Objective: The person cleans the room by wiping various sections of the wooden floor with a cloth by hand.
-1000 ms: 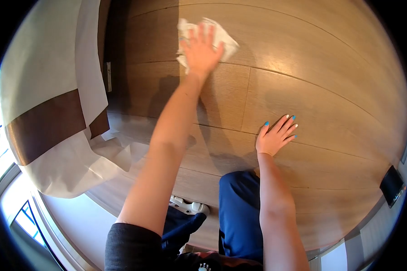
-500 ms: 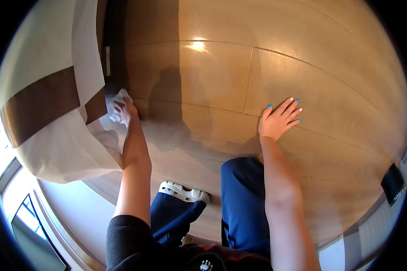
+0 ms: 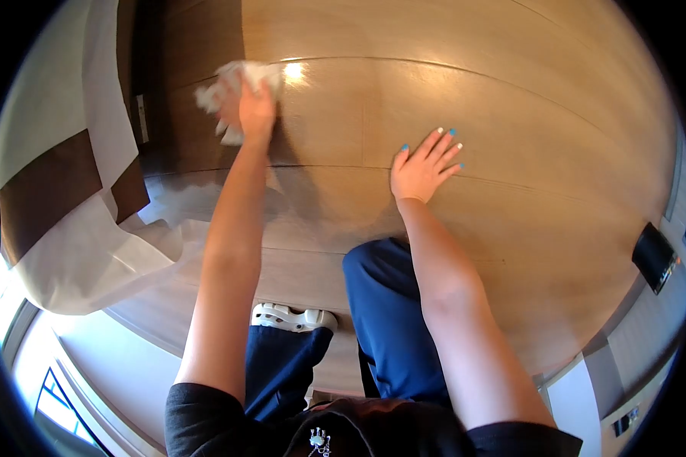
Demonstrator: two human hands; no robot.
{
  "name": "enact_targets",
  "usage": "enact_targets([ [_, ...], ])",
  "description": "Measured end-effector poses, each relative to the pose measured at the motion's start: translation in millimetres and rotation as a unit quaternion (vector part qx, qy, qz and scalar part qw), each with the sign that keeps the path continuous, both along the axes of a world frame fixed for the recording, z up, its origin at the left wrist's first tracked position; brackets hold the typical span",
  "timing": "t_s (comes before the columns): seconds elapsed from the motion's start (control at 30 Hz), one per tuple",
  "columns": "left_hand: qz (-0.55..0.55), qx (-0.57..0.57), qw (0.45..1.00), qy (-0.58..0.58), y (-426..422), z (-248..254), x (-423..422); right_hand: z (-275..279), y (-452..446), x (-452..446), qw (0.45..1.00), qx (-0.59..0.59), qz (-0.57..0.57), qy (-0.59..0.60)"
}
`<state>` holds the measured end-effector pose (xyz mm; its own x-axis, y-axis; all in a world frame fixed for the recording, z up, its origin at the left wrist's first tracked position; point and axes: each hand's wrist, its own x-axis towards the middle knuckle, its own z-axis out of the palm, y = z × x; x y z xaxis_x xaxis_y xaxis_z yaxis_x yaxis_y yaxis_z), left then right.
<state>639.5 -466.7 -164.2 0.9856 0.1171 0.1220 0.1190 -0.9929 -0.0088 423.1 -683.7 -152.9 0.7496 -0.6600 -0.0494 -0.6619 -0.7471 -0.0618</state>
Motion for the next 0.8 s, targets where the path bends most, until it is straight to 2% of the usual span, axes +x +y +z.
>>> enact_targets([
  [0.03, -0.103, -0.122, 0.987, -0.026, -30, 0, 1, 1, 0, -2, 1.0, 0.0, -0.001, 0.005],
  [0.1, -0.215, -0.021, 0.976, 0.031, -93, 16, -9, 1, 0, -2, 1.0, -0.007, 0.003, 0.0],
  [0.17, -0.357, -0.041, 0.93, 0.075, -131, 14, -23, -2, 2, 0, 1.0, -0.006, 0.003, -0.014],
  [0.33, -0.473, -0.062, 0.875, 0.086, -134, 19, -69, -7, 1, -2, 0.999, 0.0, 0.006, -0.04],
  [0.37, -0.488, -0.067, 0.866, 0.085, -129, 17, -82, -8, -2, -1, 0.999, 0.008, 0.009, -0.047],
  [0.53, -0.44, -0.064, 0.893, 0.067, -114, 15, -150, -13, -3, -3, 0.997, 0.053, 0.009, -0.053],
  [0.67, -0.385, -0.038, 0.92, 0.069, -107, 13, -200, -14, -13, -9, 0.978, 0.146, 0.036, -0.146],
  [0.77, -0.372, -0.062, 0.921, 0.093, -109, 16, -246, -5, -51, -36, 0.886, 0.345, 0.112, -0.29],
  [0.8, -0.375, -0.058, 0.919, 0.105, -113, 17, -267, -5, -71, -54, 0.885, 0.285, 0.135, -0.343],
])
